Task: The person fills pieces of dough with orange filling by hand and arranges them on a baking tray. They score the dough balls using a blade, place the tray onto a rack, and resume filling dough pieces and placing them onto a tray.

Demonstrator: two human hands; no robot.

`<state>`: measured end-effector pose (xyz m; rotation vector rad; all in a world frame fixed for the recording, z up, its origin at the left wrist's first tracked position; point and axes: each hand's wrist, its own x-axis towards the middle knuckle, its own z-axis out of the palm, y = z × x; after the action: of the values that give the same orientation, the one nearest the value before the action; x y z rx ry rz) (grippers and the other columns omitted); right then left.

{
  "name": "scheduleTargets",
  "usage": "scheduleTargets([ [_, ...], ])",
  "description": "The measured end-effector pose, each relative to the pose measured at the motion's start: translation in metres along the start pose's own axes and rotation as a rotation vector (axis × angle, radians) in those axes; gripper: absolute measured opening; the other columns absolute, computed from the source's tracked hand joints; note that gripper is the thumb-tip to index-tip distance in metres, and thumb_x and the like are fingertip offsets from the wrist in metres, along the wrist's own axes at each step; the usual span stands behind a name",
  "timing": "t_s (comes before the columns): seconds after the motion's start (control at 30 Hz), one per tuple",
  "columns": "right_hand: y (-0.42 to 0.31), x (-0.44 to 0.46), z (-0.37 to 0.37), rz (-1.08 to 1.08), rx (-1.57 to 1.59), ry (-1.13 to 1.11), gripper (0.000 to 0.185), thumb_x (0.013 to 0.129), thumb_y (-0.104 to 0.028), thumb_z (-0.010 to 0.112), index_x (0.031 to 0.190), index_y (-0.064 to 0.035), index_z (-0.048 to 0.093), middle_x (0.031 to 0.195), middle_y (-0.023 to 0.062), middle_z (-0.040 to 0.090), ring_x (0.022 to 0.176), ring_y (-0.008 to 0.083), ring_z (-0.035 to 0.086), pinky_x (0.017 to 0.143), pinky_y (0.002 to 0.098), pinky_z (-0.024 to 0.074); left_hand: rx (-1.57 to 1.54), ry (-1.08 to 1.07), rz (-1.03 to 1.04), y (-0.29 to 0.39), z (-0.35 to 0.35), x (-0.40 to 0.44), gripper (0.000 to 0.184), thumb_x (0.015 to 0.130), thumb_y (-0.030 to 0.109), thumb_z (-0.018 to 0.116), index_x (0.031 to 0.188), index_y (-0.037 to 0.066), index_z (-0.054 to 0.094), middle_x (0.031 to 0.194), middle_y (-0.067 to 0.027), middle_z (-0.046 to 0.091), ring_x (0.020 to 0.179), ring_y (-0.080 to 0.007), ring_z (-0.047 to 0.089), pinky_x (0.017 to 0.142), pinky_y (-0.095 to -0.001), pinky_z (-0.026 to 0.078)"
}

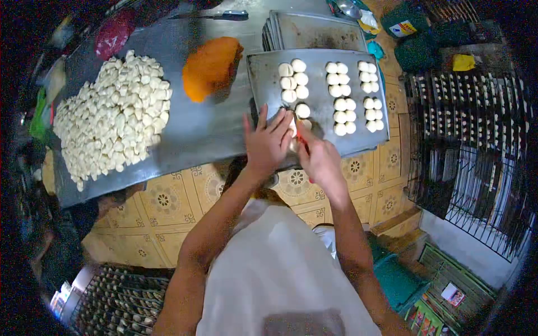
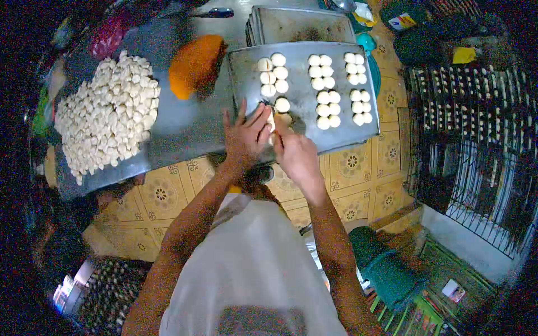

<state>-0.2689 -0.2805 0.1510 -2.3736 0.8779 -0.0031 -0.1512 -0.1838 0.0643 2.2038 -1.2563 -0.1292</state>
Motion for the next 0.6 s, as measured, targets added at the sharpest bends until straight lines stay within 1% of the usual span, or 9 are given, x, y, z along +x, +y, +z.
scheduleTargets([
  [0.1,0.009,-0.018,-0.002,-0.027,-0.024,-0.022,0.037,0.092,-0.012,0.059,0.128,-0.0068,0.063,0.095,0.0257,0.069,0.083,0.0459,0.066,0.075,0.0507,0.0539,-0.028,0.008,-0.024,0.009,-0.005,-0.015,0.047,0.096,0.035,0.060,0.140,0.018,0.058,0.150,-0.0024,0.052,0.143,-0.0410,0.038,0.115,-0.0714,0.013],
  [0.17,0.014,-0.016,0.006,-0.026,-0.004,-0.024,0.038,0.093,-0.012,0.059,0.130,-0.0072,0.062,0.092,0.0254,0.069,0.082,0.0441,0.068,0.074,0.0506,0.0543,-0.038,0.021,-0.025,0.017,-0.004,-0.019,0.047,0.096,0.034,0.060,0.140,0.019,0.058,0.150,-0.0026,0.052,0.144,-0.0411,0.038,0.115,-0.0716,0.013],
  [0.23,0.017,-0.031,0.009,-0.025,0.018,-0.031,0.039,0.093,-0.012,0.059,0.131,-0.0074,0.061,0.091,0.0252,0.069,0.082,0.0431,0.068,0.074,0.0506,0.0545,0.014,0.031,0.004,0.019,0.005,-0.038,0.048,0.095,0.031,0.061,0.140,0.016,0.057,0.151,-0.0033,0.051,0.144,-0.0408,0.037,0.116,-0.0695,0.012],
  [0.3,0.010,-0.068,-0.009,0.106,-0.055,-0.268,0.047,0.095,-0.020,0.059,0.141,-0.0147,0.054,0.080,0.0240,0.068,0.073,0.0433,0.068,0.065,0.0544,0.0529,0.043,0.043,0.016,0.019,0.002,-0.044,0.048,0.095,0.029,0.062,0.141,0.015,0.057,0.151,-0.0036,0.050,0.144,-0.0407,0.037,0.116,-0.0685,0.012],
  [0.33,0.013,-0.073,-0.013,0.097,-0.060,-0.269,0.047,0.095,-0.020,0.059,0.141,-0.0147,0.054,0.080,0.0240,0.068,0.073,0.0433,0.068,0.065,0.0544,0.0529,0.023,0.018,0.002,0.020,-0.002,-0.043,0.048,0.095,0.028,0.062,0.141,0.015,0.056,0.151,-0.0035,0.051,0.144,-0.0403,0.037,0.117,-0.0672,0.012],
  [0.43,0.023,-0.070,-0.019,-0.045,-0.013,0.048,0.048,0.094,-0.019,0.060,0.142,-0.0144,0.054,0.076,0.0231,0.067,0.068,0.0415,0.068,0.061,0.0524,0.0526,-0.012,-0.041,-0.009,0.018,-0.007,-0.027,0.048,0.094,0.025,0.063,0.141,0.016,0.056,0.150,-0.0031,0.051,0.145,-0.0395,0.036,0.118,-0.0645,0.012],
  [0.47,0.025,-0.054,-0.021,-0.042,-0.008,0.060,0.048,0.094,-0.019,0.060,0.142,-0.0144,0.054,0.076,0.0231,0.067,0.068,0.0415,0.068,0.061,0.0524,0.0526,-0.048,0.000,0.002,0.013,-0.006,-0.016,0.048,0.094,0.025,0.063,0.141,0.016,0.056,0.150,-0.0032,0.051,0.144,-0.0399,0.037,0.118,-0.0637,0.013],
  [0.53,0.022,-0.005,-0.028,0.048,0.000,0.085,0.048,0.094,-0.018,0.061,0.141,-0.0120,0.055,0.074,0.0215,0.067,0.066,0.0408,0.067,0.061,0.0513,0.0530,-0.126,0.072,0.022,0.004,-0.006,0.008,0.048,0.094,0.025,0.063,0.141,0.016,0.056,0.150,-0.0033,0.052,0.142,-0.0407,0.040,0.119,-0.0620,0.014],
  [0.6,0.024,0.039,-0.026,0.028,0.008,0.131,0.047,0.094,-0.018,0.060,0.140,-0.0122,0.055,0.073,0.0210,0.067,0.066,0.0411,0.067,0.061,0.0513,0.0532,-0.105,0.088,0.026,-0.005,-0.003,0.048,0.046,0.094,0.024,0.063,0.139,0.016,0.057,0.148,-0.0037,0.054,0.141,-0.0399,0.041,0.118,-0.0626,0.016],
])
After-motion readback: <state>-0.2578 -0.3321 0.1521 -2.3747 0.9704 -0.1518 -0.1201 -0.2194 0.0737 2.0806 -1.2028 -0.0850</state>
